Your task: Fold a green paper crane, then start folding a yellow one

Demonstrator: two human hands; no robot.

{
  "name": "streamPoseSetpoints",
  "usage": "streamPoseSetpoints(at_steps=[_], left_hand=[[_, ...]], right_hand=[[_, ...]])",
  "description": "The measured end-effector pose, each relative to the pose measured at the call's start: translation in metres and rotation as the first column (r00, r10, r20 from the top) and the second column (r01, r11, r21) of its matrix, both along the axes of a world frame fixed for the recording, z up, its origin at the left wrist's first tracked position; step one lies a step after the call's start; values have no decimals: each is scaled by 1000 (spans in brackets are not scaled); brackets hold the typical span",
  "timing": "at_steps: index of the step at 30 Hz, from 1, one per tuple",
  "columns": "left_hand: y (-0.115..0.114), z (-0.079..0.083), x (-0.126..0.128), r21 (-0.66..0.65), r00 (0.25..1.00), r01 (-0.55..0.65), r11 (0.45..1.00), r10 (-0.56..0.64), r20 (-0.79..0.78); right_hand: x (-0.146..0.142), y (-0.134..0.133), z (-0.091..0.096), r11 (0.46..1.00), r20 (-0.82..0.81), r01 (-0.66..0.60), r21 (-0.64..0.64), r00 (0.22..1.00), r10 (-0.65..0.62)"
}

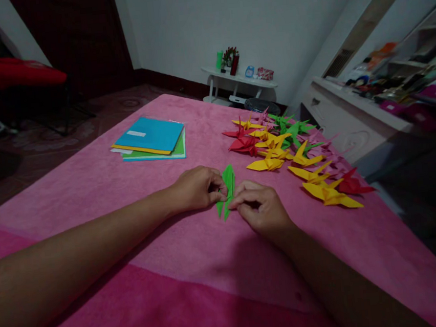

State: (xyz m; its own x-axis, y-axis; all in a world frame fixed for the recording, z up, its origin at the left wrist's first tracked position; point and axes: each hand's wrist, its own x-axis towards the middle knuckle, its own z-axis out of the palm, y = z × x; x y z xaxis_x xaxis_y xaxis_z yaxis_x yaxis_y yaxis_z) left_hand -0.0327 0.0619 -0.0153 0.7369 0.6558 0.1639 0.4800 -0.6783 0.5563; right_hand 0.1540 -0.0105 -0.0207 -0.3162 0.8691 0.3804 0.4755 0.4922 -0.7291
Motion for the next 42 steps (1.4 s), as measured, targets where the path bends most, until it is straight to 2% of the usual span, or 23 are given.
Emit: streamPoseSetpoints(at_steps=[3, 7, 10, 17, 21, 24, 27, 30, 33, 36, 39, 42], left_hand=[[-3, 2, -1, 82, 999, 21, 996, -23, 25], [-3, 1, -1, 221, 992, 85, 972, -103, 72], [0, -2, -1, 257, 981, 143, 956, -171, 91], [4, -8, 1, 131, 943, 197, 972, -224, 246], [5, -12, 1, -8, 920, 183, 983, -168, 355], [4, -14, 3, -74, 923, 137, 988, -101, 371], [1, -15, 5, -81, 933, 98, 992, -63, 354], [0, -13, 7, -30, 933, 73, 997, -58, 355], [2, -13, 7, 80, 930, -16, 997, -15, 366], [6, -17, 6, 139, 932, -86, 987, 30, 362], [10, -23, 5, 66, 927, -94, 993, 63, 369], [11, -27, 6, -77, 895, -101, 992, 125, 429]], right_hand=[[4, 2, 1, 992, -2, 128, 1, 992, -128], [5, 2, -1, 991, 108, 132, 30, 985, -134], [4, 1, -2, 985, 128, 160, 65, 978, -167], [4, 2, -2, 960, 193, 273, 55, 941, -278], [6, 3, -5, 955, 231, 295, 31, 927, -294], [6, 4, -6, 950, 225, 310, 28, 924, -308], [5, 4, -5, 938, 200, 346, 25, 918, -343], [2, 5, -5, 915, 168, 403, 2, 902, -397], [-1, 8, -5, 887, 118, 456, -68, 887, -447], [-4, 13, -3, 856, 22, 467, -223, 880, -475], [-7, 21, 2, 805, -101, 391, -446, 872, -479], [-9, 28, 7, 745, -177, 256, -616, 876, -448]])
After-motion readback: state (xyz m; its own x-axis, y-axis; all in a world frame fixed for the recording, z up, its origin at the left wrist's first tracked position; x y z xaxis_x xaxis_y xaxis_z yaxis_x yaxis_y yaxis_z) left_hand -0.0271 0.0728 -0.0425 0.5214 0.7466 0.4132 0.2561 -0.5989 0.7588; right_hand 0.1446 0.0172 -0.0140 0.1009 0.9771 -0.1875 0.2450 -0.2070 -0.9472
